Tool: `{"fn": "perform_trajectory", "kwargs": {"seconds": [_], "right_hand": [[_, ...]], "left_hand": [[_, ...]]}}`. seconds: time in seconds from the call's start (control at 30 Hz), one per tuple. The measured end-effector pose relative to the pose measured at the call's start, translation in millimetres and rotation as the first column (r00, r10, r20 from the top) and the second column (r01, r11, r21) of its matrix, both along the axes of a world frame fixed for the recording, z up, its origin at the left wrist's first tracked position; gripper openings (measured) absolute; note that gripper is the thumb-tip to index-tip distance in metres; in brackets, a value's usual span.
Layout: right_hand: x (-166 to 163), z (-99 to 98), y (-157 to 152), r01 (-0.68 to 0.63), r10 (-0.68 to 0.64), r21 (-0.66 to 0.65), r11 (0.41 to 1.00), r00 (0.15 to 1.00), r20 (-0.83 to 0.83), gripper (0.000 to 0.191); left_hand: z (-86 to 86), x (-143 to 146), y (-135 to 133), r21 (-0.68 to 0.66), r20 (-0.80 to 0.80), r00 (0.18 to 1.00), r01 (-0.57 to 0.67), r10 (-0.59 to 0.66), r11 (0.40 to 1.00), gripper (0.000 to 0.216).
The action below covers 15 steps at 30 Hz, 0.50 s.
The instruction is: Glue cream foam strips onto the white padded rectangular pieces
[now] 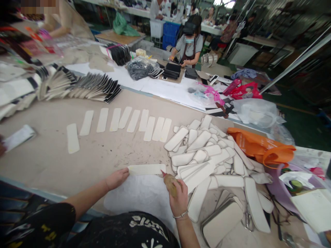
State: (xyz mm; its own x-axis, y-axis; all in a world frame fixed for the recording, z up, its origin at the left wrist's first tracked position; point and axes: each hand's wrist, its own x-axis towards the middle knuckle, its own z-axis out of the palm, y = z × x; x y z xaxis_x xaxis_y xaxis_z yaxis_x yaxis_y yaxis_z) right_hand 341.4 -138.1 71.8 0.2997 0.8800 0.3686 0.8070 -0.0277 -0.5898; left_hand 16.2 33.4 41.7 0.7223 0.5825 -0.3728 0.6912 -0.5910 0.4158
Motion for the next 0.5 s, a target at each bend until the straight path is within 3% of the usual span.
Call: {"fn": "perform_trajectory", "kwargs": {"seconds": [0.33,0.5], "right_hand": [[8,-0.6,13,0.072,-0.072,-0.012,0.997,0.997,0.0,0.036],[12,-2.0,-3,0.099,-0.099,0.008,0.995,0.995,-0.011,0.039]], "left_hand": [[3.9,10,1,0.024,-0.066,0.997,0.045,-0.043,0.999,0.029],[-1.7,13,3,0.05,-0.061,0.997,0.049,-0.046,0.998,0.031]]}}
